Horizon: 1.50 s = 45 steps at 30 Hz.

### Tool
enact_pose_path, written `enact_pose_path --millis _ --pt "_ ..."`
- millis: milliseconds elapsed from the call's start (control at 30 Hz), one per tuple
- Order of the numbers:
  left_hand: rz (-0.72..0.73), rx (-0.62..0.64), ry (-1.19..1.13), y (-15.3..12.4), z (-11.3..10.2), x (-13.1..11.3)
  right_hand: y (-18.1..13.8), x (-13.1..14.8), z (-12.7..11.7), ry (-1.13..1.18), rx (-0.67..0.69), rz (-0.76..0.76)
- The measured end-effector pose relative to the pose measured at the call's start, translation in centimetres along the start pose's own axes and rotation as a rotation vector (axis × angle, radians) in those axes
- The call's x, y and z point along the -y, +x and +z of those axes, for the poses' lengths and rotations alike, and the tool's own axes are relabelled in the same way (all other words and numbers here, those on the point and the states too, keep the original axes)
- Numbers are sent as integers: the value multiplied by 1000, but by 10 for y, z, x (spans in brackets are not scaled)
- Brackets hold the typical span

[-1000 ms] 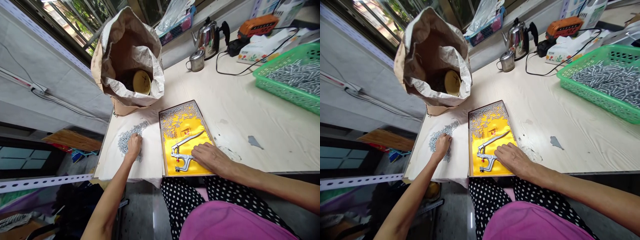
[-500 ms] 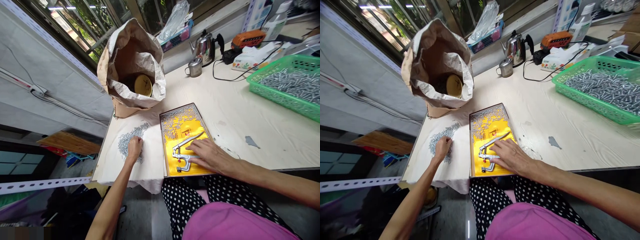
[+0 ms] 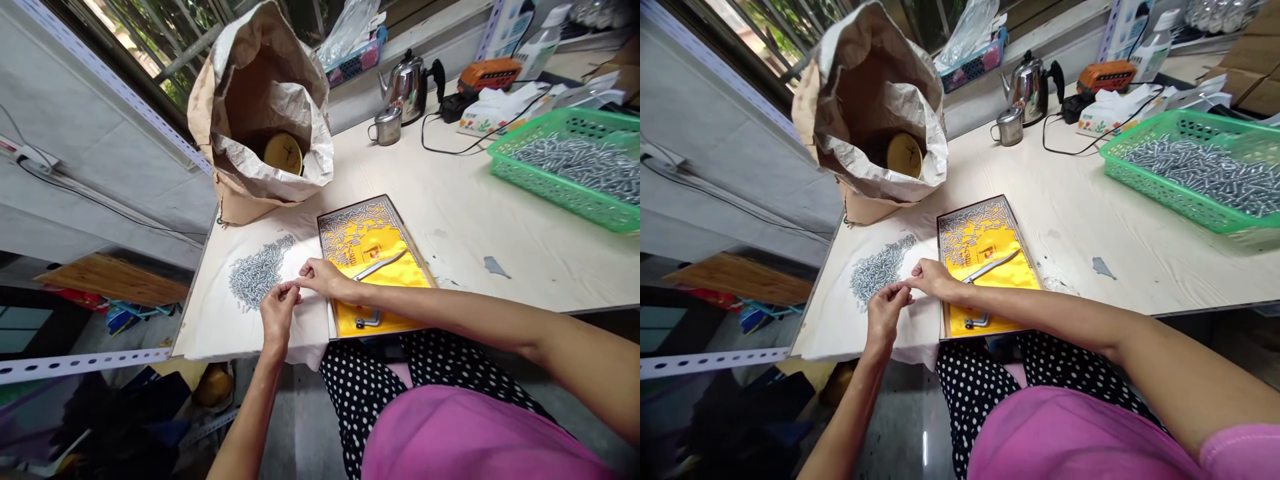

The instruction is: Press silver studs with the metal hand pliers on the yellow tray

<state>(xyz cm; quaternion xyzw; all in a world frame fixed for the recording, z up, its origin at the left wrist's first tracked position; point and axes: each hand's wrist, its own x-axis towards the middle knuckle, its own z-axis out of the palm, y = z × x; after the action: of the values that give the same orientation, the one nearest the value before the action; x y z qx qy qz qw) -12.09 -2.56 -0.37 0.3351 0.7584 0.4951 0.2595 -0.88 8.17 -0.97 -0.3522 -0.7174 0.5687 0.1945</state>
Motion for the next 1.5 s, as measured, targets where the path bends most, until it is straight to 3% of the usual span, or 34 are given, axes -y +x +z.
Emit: enact_pose_path --millis 133,300,367,500,567,700,833,933,1033,1133,1333,1500 --pt "71 -51 122 -2 -4 5 4 -4 6 -9 103 2" --pt "182 -81 228 -9 -4 7 7 -2 11 -134 89 -107" --pt "113 -51 169 -9 -7 7 6 -2 11 -201 93 -158" --pt "-221 48 -159 0 -16 6 8 -3 13 -254 148 -108" --pt "-344 19 -304 5 -21 6 13 -1 15 -265 175 -97" --pt "-362 -78 -342 9 -28 7 25 10 13 -299 205 -138" --pt "-305 -60 -273 -4 -29 1 6 18 -18 -448 141 -316" --pt "-261 54 -251 -22 -19 -13 -39 10 -60 -605 144 -442" --pt "-267 258 -224 -41 3 -26 -91 -12 -96 -798 157 -313" --pt "-316 419 -183 -52 31 -33 -126 -41 -112 -903 167 -199" --pt "-338 509 -52 -52 66 -41 -132 -83 -110 -1036 97 -189" --pt "-374 490 -17 -54 71 -47 -121 -84 -123 -1076 150 -336"
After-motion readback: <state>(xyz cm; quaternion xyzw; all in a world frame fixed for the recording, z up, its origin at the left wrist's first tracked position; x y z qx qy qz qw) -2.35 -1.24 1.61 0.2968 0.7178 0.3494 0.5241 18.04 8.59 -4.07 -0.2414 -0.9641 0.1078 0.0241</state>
